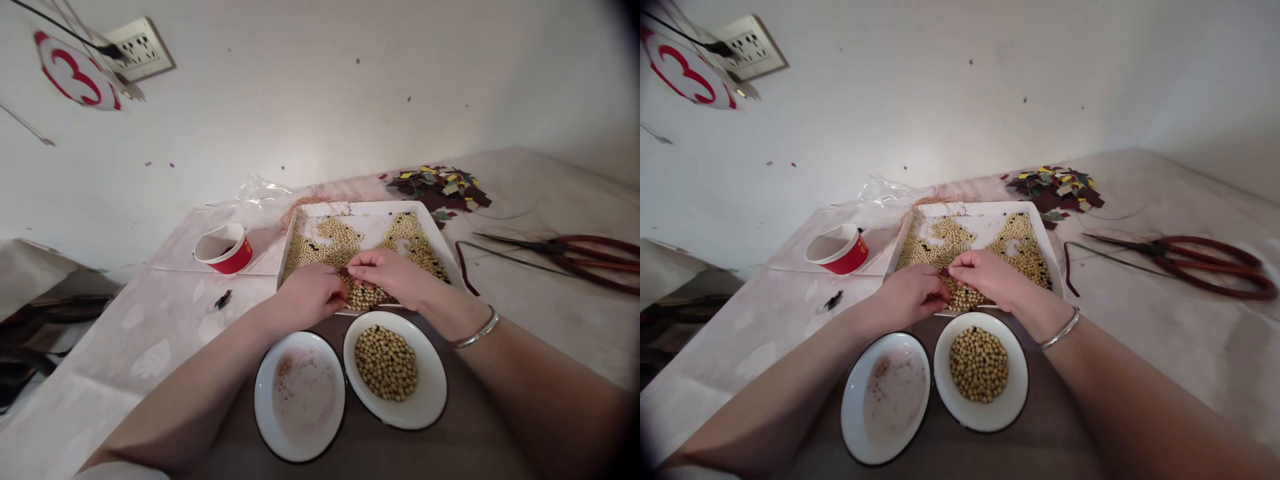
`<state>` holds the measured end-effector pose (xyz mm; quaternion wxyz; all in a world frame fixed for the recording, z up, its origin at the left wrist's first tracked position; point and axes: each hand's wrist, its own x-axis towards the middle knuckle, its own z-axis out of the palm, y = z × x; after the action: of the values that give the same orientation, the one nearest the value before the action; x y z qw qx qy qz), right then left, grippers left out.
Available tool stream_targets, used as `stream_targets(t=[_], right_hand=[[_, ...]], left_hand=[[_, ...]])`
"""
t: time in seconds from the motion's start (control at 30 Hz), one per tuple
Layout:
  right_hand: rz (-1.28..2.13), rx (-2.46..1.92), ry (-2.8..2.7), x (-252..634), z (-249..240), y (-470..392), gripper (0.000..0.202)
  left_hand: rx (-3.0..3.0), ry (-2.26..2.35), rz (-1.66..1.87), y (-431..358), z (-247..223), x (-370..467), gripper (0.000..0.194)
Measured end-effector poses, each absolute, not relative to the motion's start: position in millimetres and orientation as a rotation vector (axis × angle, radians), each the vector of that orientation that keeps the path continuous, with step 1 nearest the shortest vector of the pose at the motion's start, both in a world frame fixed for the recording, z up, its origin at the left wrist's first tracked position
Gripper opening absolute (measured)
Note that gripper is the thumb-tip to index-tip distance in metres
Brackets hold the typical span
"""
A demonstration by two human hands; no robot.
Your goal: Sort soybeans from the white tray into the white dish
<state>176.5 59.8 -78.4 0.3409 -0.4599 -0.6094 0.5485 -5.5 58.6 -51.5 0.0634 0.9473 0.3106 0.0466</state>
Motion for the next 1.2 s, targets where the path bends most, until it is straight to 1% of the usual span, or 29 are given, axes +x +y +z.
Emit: stream_targets(t=[0.17, 0.43, 0.73, 0.9, 1.0, 1.1, 1.2], right_hand=[[1.451, -1.208, -1.562, 174.3, -76.8, 59.0, 0.010], [1.408, -1.225, -1.586, 175.8, -80.6, 58.3, 0.011], [1.379, -1.238, -1.617, 176.1, -81.7, 58.4, 0.013], [1.390, -1.281, -1.604, 176.7, -80.6, 59.5, 0.013], [1.348, -1.276, -1.642, 177.2, -80.8, 59.8, 0.013], [1.333, -1.238, -1.680, 177.5, -81.5, 59.4, 0.010], [1.373, -1.194, -1.686, 177.8, -81.5, 58.7, 0.009]], left_hand=[[2.860, 0.963, 0.091, 58.8, -55.6, -4.3, 0.006], [2.919, 0.990, 0.138, 56.4, -57.8, -0.9, 0.002], [2.913, 1.044, 0.127, 58.6, -60.4, 0.7, 0.008], [2.867, 1.070, 0.232, 56.6, -44.9, -4.2, 0.006], [2.795, 1.045, 0.351, 54.2, -37.6, -5.2, 0.004], [2.832, 1.032, 0.542, 52.9, -39.4, -2.5, 0.004], [2.943, 0.990, 0.615, 54.0, -45.8, 0.1, 0.008]])
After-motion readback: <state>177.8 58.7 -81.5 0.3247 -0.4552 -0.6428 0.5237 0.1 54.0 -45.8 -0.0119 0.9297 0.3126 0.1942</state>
